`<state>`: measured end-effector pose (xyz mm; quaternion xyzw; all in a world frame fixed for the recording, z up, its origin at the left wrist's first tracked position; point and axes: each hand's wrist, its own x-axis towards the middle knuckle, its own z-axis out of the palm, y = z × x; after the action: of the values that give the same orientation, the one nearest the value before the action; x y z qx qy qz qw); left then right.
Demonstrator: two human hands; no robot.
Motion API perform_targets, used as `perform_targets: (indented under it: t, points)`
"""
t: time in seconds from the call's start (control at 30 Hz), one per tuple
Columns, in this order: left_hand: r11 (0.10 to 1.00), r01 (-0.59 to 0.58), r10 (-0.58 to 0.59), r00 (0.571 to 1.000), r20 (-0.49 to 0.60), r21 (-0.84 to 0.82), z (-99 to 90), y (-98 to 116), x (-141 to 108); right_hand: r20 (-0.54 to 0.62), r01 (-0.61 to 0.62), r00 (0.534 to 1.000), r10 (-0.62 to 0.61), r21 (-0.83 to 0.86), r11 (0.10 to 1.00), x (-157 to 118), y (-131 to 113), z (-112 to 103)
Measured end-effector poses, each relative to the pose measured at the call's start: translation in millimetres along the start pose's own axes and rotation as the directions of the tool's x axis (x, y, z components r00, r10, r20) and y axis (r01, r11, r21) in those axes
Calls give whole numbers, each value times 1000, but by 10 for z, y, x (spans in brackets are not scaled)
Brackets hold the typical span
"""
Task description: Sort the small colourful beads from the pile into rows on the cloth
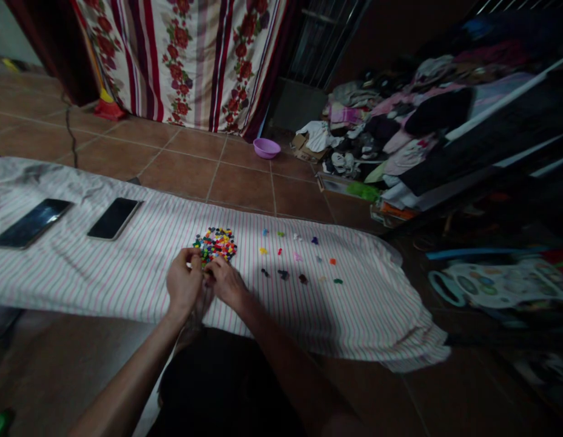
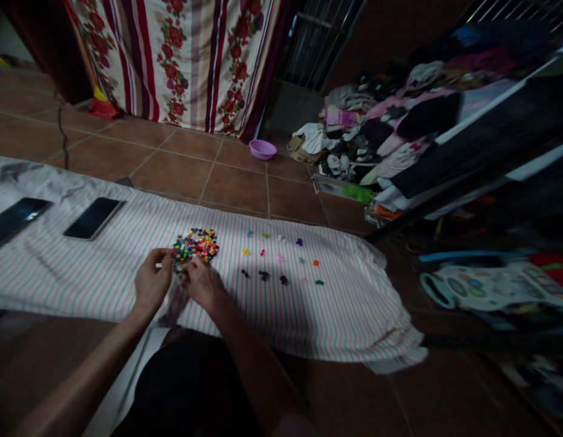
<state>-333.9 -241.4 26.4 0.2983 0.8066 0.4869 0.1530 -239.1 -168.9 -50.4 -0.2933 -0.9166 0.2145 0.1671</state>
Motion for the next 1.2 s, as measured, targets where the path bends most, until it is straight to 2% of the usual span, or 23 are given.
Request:
perform_targets:
  t: [0.07,0.13,0.23,0.37,0.63,0.8,0.9,1.0,1.1,1.2]
  points:
    - [963,-74,105,989,-107,260,59,-276,132,-15,24,1000,-24,27,999,-12,0,-22]
    - [896,-196,262,958,-119,399,123,-511,206,-28,36,999,-34,53,998,-20,2,-46]
    - [826,-307,400,910,-107,473,227,-761,254,-43,4,999,-1,81,997,-33,18,-68]
    - [792,-355,433,900,-48,496,336,-922,269,-68,-44,996,50,98,994,-55,78,-79]
    - [737,-253,309,951,19,627,333,-790,207,-153,-111,977,146,214,970,-23,270,-187]
    - [711,-264,294,953,65,652,330,-750,185,-230,-160,949,215,235,959,52,576,-335]
    - [657,-276,306,948,87,702,329,-729,195,-316,-187,913,257,235,954,77,855,-460]
    - [582,-312,283,943,173,751,293,-693,246,-362,-270,866,344,238,933,78,1134,-611]
    - [516,-403,293,912,286,756,222,-680,315,-357,-390,814,459,249,886,68,1366,-769]
    - [487,-458,326,885,332,743,163,-704,354,-377,-471,762,526,235,850,50,1545,-912]
